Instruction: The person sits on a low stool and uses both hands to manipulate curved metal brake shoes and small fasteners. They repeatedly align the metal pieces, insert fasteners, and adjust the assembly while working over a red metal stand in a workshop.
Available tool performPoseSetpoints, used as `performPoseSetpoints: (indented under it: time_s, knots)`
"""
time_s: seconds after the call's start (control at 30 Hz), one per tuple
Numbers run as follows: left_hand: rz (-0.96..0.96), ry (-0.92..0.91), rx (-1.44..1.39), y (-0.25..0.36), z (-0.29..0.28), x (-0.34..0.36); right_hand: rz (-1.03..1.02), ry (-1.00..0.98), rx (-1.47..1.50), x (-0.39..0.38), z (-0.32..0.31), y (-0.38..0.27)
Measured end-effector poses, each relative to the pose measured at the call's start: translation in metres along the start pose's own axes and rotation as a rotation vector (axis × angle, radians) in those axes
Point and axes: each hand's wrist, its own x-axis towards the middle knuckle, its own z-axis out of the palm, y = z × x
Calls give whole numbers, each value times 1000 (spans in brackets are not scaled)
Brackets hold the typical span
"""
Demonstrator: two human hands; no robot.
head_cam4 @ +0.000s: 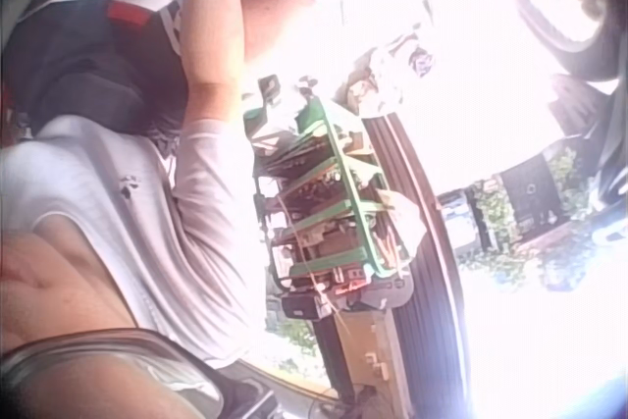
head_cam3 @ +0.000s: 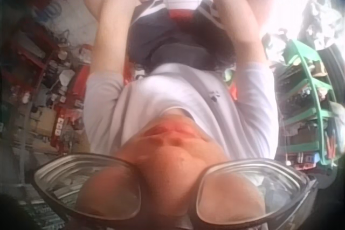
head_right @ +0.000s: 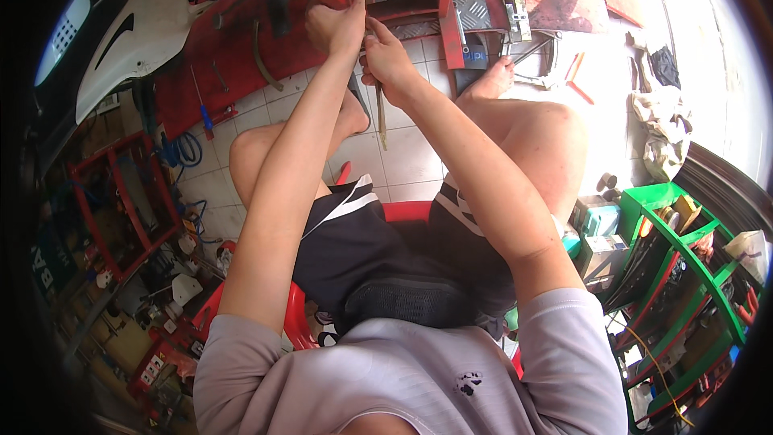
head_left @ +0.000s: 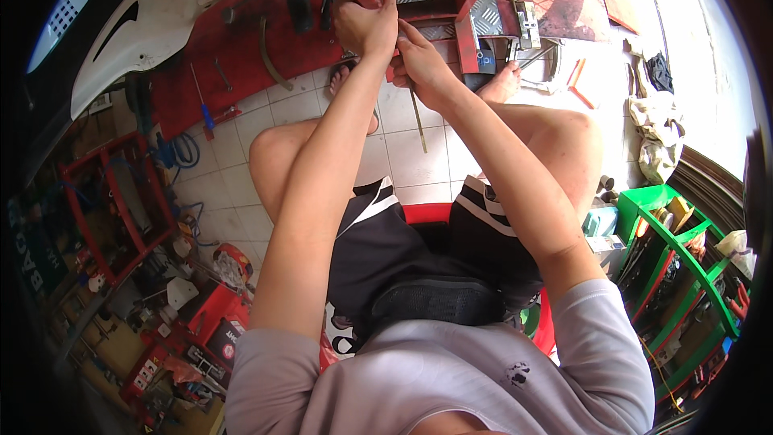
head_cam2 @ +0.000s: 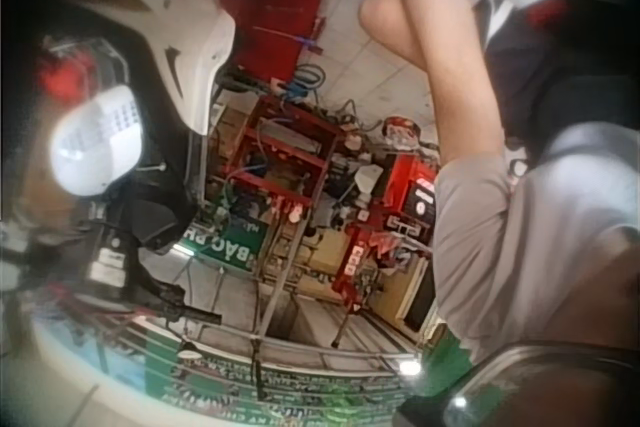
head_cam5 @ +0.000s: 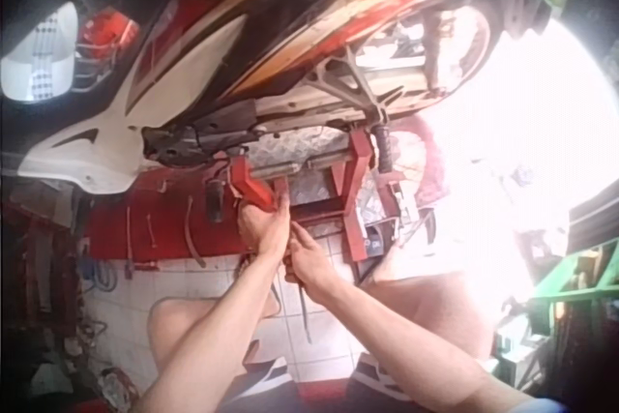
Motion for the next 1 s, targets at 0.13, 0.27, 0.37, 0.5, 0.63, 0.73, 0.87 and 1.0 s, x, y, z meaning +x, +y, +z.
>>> performPoseSetpoints:
  time_s: [0.13, 0.27, 0.37, 0.5, 0.63, 0.73, 0.87, 1.0]
  knots:
    - [47, 22, 48, -4, -6, 2, -12, -17, 13, 1, 6, 4]
    - [58, -8, 92, -3, -10, 2, -42, 18, -74, 2, 6, 9]
    - [17, -65, 134, 1, -14, 3, -118, 139, -280, 4, 6, 11]
    - [-4, -80, 130, -1, -14, 5, -83, 78, -196, 5, 5, 11]
    - [17, -54, 180, -5, -8, 6, -14, -49, 9, 7, 4, 10]
    - [88, 0, 149, -8, -6, 5, -26, -36, 26, 5, 6, 13]
    - [59, -100, 178, -8, -6, 12, -19, 144, 42, 6, 10, 17]
    - [89, -145, 114, 0, -17, 15, 109, 148, 61, 9, 5, 15]
